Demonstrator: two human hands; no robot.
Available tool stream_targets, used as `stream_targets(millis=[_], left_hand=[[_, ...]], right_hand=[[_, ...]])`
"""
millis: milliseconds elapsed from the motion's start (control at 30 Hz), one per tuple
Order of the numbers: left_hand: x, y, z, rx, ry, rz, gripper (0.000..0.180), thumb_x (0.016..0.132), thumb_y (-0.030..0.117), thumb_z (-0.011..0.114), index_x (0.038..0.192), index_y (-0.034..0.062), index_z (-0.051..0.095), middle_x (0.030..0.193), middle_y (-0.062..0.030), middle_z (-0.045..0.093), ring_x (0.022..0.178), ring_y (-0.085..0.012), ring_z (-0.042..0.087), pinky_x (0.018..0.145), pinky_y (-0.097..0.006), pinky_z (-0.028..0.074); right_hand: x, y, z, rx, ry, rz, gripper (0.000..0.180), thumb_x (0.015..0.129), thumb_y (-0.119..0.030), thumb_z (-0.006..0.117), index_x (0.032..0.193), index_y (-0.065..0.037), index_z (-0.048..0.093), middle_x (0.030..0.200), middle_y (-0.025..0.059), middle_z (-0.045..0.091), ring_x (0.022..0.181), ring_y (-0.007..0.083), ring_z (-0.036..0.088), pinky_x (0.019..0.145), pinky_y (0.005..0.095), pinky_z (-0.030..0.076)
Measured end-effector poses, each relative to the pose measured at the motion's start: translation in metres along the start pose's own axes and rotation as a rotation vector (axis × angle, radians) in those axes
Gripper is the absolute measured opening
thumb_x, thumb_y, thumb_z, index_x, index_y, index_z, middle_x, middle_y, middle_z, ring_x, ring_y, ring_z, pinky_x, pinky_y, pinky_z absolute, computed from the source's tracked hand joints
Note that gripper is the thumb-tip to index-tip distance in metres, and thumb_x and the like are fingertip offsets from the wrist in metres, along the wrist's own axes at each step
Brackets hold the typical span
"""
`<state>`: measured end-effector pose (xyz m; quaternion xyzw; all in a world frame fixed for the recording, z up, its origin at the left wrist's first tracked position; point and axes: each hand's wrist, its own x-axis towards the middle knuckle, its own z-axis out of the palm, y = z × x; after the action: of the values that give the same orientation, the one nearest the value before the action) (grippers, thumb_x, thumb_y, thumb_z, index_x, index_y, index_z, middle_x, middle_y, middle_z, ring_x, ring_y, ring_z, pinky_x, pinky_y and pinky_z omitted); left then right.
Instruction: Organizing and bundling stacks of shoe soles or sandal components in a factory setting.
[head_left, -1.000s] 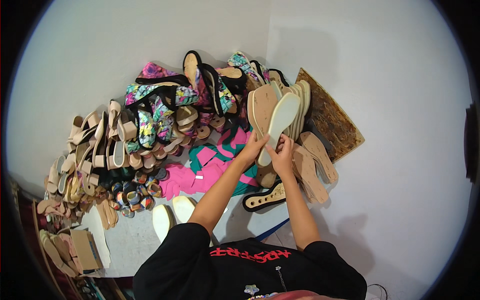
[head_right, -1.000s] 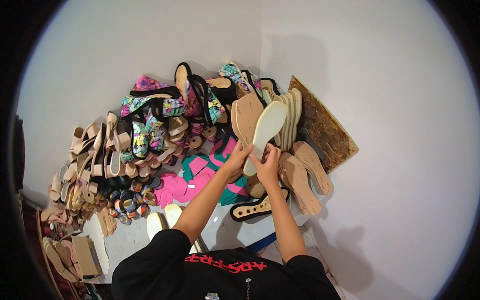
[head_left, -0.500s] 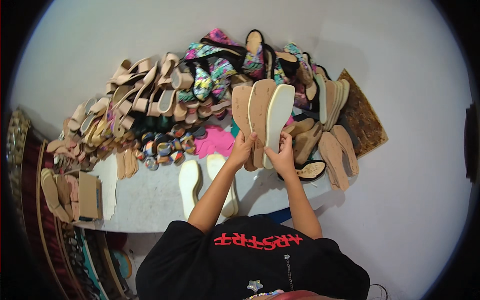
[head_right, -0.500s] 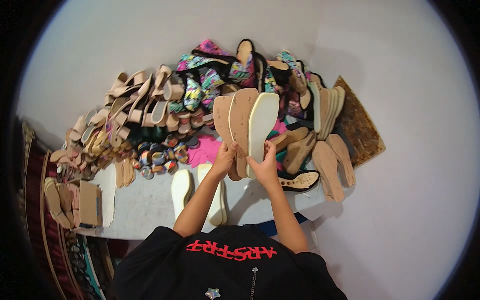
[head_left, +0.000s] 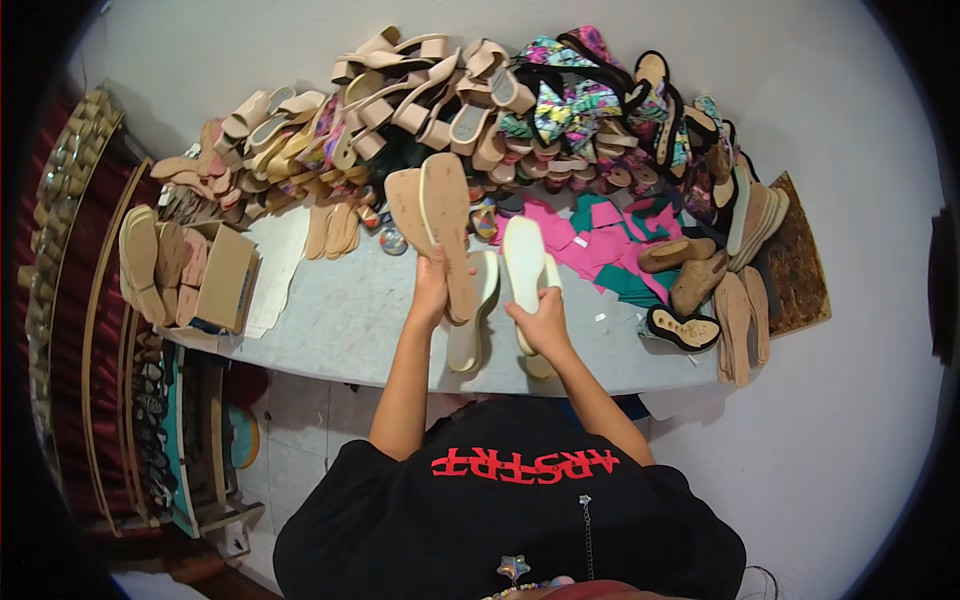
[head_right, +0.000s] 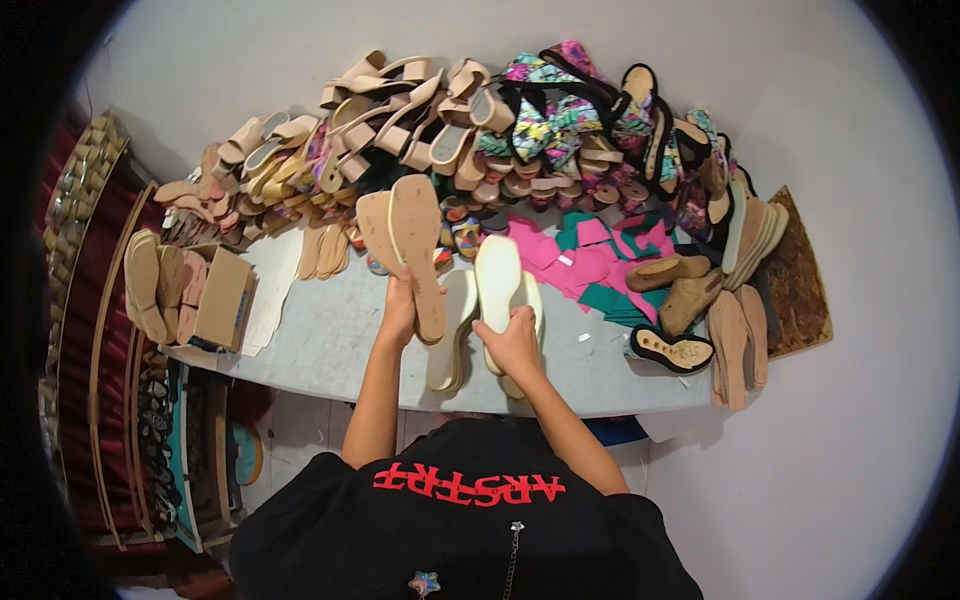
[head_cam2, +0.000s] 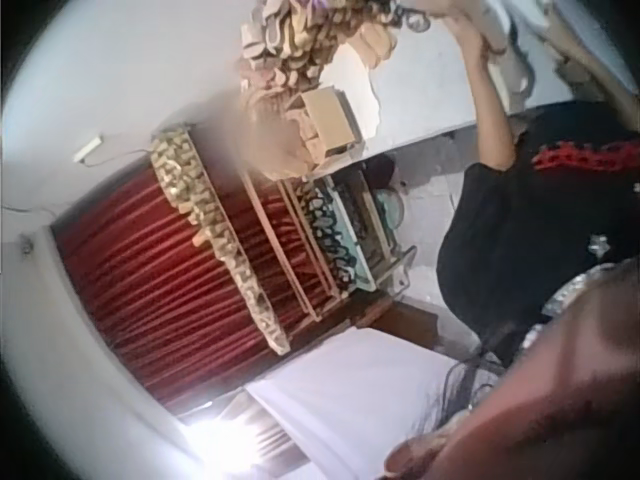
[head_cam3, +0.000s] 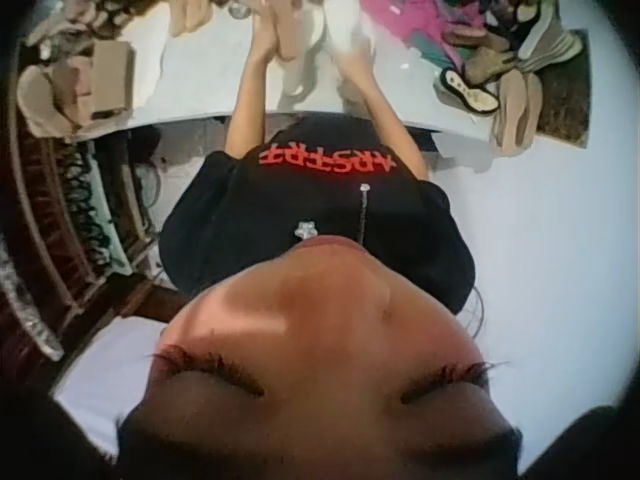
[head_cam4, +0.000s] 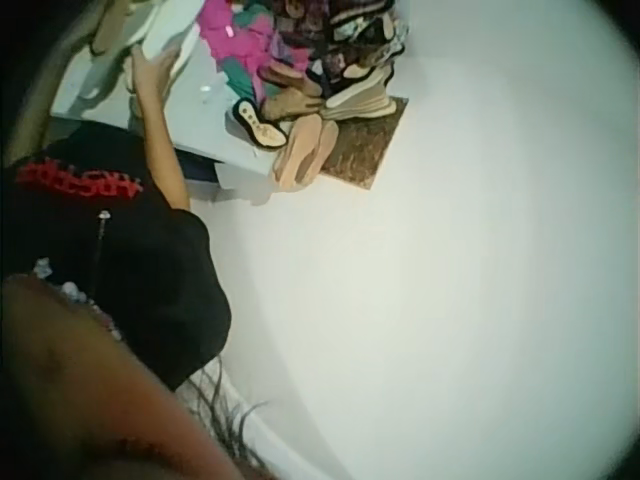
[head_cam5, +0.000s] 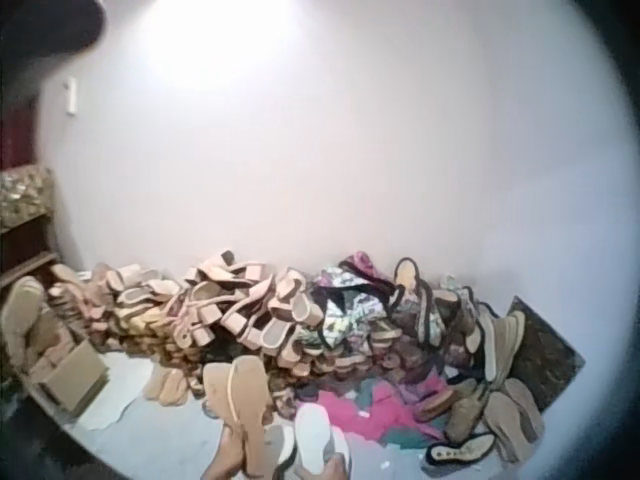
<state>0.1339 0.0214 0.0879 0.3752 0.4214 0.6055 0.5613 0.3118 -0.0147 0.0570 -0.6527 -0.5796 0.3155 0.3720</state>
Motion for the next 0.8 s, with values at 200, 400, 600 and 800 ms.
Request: stream_targets(millis=[200, 400, 600, 800], left_hand=[[-0.032, 0.001, -0.067, 0.077, 0.183, -0.091, 0.047, 0.091, 0.046, 0.027, 0.109, 0.0042, 0.038, 0.088, -0.0110, 0.053, 0.065, -0.0177, 0.058, 0.058, -0.030, 0.049], [-0.043, -0.012, -0.091, 0.031, 0.192, -0.169, 0.039, 0.091, 0.038, 0.027, 0.108, 0.0041, 0.038, 0.089, -0.0120, 0.053, 0.066, -0.0193, 0.059, 0.060, -0.032, 0.049], [-0.046, -0.002, -0.097, 0.078, 0.147, -0.170, 0.037, 0.091, 0.035, 0.034, 0.111, 0.0044, 0.034, 0.091, -0.0127, 0.052, 0.069, -0.0201, 0.058, 0.063, -0.033, 0.049], [-0.046, 0.002, -0.102, 0.090, 0.105, -0.176, 0.036, 0.090, 0.032, 0.038, 0.111, 0.0034, 0.034, 0.090, -0.0114, 0.051, 0.075, -0.0197, 0.058, 0.067, -0.032, 0.049]], right_hand=[[-0.031, -0.017, 0.064, -0.352, -0.138, 0.102, 0.067, 0.064, -0.045, 0.065, 0.099, 0.006, 0.040, 0.099, 0.0214, 0.050, 0.095, 0.0321, 0.050, 0.078, 0.0487, 0.037], [-0.036, -0.017, 0.105, -0.476, 0.013, 0.108, 0.066, 0.061, -0.044, 0.067, 0.096, 0.005, 0.041, 0.101, 0.0200, 0.046, 0.099, 0.0324, 0.042, 0.082, 0.0443, 0.027], [-0.041, -0.007, 0.124, -0.444, 0.067, 0.132, 0.068, 0.059, -0.043, 0.068, 0.096, 0.005, 0.038, 0.103, 0.0186, 0.039, 0.101, 0.0320, 0.036, 0.083, 0.0436, 0.026], [-0.048, -0.011, 0.129, -0.428, 0.042, 0.145, 0.068, 0.059, -0.042, 0.070, 0.097, 0.004, 0.038, 0.104, 0.0190, 0.037, 0.101, 0.0338, 0.035, 0.085, 0.0442, 0.027]])
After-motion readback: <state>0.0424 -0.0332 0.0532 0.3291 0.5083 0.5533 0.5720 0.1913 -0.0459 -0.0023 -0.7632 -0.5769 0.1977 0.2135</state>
